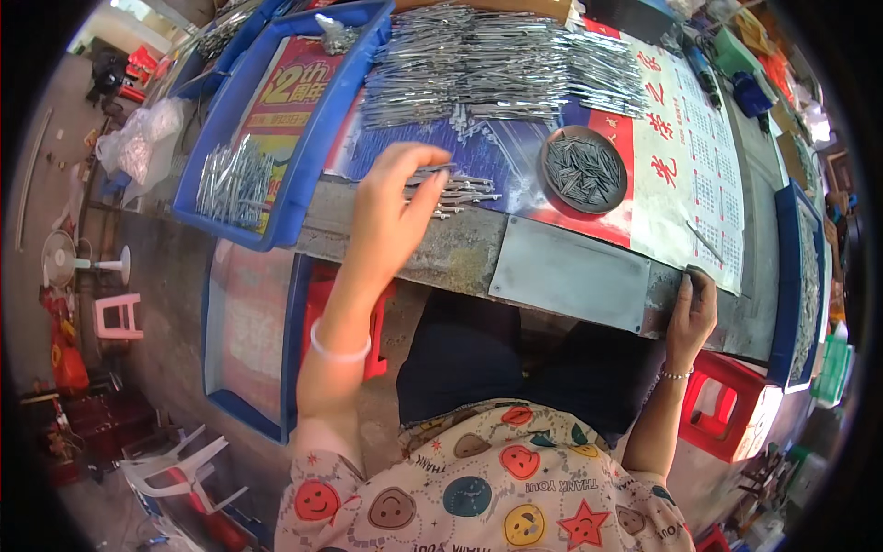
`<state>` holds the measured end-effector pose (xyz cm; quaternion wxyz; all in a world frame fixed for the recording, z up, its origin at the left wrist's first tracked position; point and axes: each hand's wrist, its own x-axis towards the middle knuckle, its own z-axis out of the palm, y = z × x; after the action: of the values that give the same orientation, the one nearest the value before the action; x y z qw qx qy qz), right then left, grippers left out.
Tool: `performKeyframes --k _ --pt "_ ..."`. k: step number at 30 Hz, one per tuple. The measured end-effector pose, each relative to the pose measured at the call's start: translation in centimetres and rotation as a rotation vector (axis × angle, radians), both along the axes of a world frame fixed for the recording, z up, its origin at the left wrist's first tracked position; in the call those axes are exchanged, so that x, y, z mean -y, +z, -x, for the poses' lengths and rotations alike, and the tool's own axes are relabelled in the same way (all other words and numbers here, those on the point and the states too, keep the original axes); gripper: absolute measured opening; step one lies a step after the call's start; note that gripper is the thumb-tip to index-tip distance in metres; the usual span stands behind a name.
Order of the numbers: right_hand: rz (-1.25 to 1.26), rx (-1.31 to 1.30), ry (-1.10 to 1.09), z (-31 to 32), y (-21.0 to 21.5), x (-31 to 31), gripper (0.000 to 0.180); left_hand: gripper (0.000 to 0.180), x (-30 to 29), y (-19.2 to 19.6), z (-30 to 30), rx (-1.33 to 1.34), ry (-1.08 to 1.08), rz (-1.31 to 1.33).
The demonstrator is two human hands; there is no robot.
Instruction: The recorder is manually assembling small metal strips with metal caps/rings on a workbench in a manufacturing setting.
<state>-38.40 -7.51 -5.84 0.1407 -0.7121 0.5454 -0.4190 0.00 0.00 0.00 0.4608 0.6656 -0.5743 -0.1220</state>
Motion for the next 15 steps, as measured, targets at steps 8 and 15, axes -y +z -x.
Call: performKeyframes --k 8,15 --pt "0.055 -0.098 0.018 0.0 0.4 -0.4 0.010 0.013 4.2 -4.3 -2.2 0.380 -0.078 -0.179" --pt "0.046 -0.127 0.009 -0.2 0.7 -0.4 0.011 0.008 4.7 -4.7 -2.1 0.468 -0.037 -0.292"
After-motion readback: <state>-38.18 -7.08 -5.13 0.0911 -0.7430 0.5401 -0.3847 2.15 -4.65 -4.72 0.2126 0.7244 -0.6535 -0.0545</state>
